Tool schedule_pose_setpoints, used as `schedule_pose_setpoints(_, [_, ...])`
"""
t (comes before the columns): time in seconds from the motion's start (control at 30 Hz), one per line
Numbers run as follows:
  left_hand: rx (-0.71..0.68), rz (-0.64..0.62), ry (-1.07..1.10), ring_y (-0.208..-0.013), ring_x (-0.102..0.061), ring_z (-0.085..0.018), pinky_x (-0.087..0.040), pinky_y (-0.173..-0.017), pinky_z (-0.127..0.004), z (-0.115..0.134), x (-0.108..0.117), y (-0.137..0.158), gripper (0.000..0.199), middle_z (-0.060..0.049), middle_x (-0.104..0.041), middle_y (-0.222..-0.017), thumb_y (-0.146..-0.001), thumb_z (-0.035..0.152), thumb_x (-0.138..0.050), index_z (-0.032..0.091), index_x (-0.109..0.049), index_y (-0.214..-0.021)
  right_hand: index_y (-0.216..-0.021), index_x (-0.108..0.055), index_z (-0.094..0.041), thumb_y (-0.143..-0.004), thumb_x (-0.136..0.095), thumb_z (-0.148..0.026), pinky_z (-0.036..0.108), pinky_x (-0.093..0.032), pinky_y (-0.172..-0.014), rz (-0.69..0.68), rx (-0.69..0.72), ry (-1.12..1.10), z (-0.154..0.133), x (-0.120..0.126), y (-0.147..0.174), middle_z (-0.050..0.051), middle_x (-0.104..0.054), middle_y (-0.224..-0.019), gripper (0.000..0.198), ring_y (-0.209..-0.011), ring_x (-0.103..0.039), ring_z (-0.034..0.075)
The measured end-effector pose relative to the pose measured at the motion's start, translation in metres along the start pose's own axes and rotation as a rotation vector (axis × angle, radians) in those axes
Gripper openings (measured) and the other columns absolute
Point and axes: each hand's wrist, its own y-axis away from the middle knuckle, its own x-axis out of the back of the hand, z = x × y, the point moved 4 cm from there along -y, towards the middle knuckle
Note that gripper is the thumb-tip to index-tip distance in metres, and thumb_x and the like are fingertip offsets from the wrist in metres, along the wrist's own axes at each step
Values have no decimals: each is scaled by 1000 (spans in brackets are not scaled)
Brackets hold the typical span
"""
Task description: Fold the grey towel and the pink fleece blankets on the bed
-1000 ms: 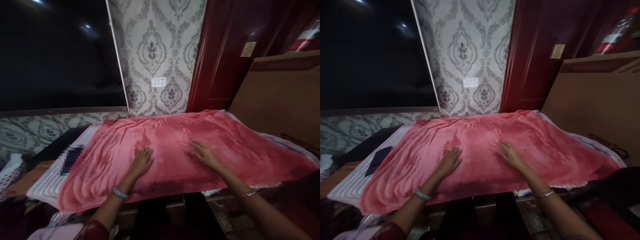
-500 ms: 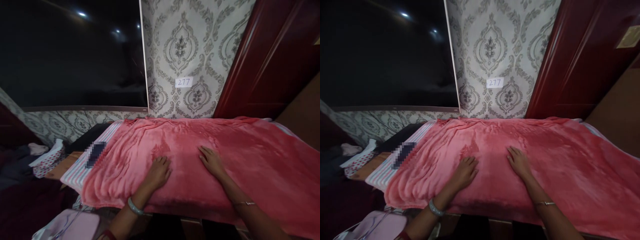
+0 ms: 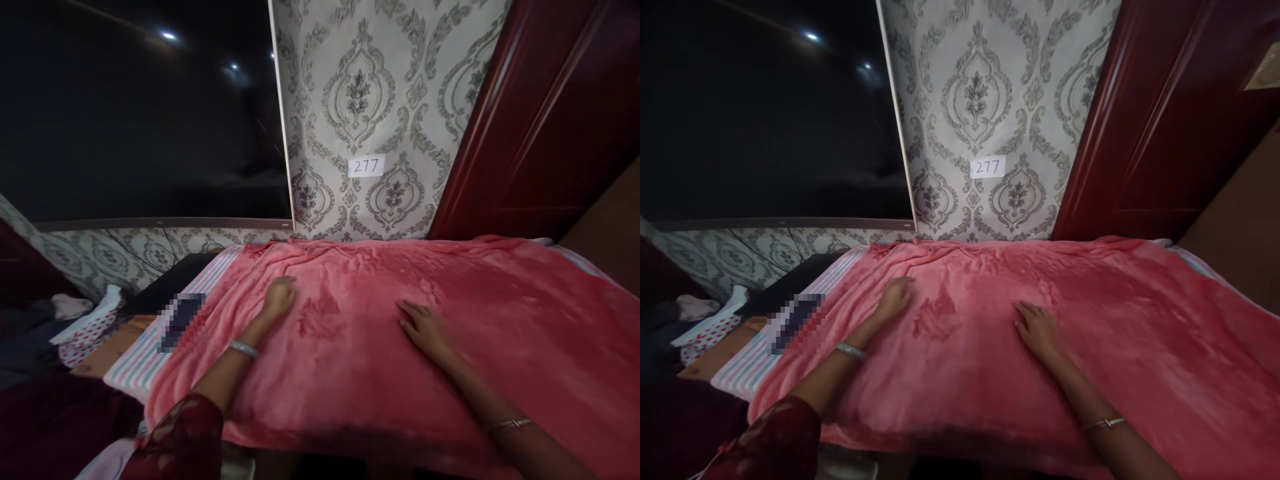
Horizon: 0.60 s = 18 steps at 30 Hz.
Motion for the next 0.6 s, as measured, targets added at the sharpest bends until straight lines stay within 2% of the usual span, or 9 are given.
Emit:
schedule_pose_setpoints(0.07, [79, 25, -56, -138, -47, -31, -37, -113, -51, -21, 0, -16, 50, -19, -54, -146, -93, 23, -43, 13, -54, -141, -120, -73, -23, -89, -47, -31, 56, -52, -97, -12, -20, -18, -1, 1, -18, 14, -73, -118, 41, -108, -68, 35])
schedule_pose_setpoints(0.17, [156, -3, -151, -142, -40, -37, -34, -112, -61, -38, -14, -25, 52, -20, -48, -151, -96, 34, -44, 16, -51, -144, -120, -72, -21, -90, -46, -30, 52, -53, -97, -15, -12, -90, -15, 0, -63, 15, -72, -118, 40, -109, -68, 33])
schedule_pose_setpoints(0.33, [173, -81, -319, -145, -36, -39, -30, -114, -60, -42, -37, -20, 54, -20, -41, -157, -100, 39, -36, 16, -49, -147, -126, -68, -18, -88, -48, -24, 49, -48, -105, 13, 1, -198, -57, -21, -138, 14, -68, -126, 44, -120, -62, 30])
schedule_pose_setpoints(0.47, [183, -58, -230, -139, -45, -34, -37, -111, -54, -52, -29, -28, 52, -15, -49, -153, -98, 41, -42, 20, -50, -146, -129, -66, -19, -91, -45, -23, 48, -51, -98, -7, -5, -211, -82, -54, -144, 14, -70, -119, 43, -112, -64, 30])
schedule_pose_setpoints(0.6, [284, 65, -133, -132, -53, -27, -41, -110, -41, -80, -7, -64, 48, -15, -59, -142, -98, 33, -42, 15, -56, -140, -128, -68, -22, -96, -46, -27, 46, -47, -97, -74, 61, -129, -94, -68, -130, 13, -68, -123, 40, -110, -60, 30])
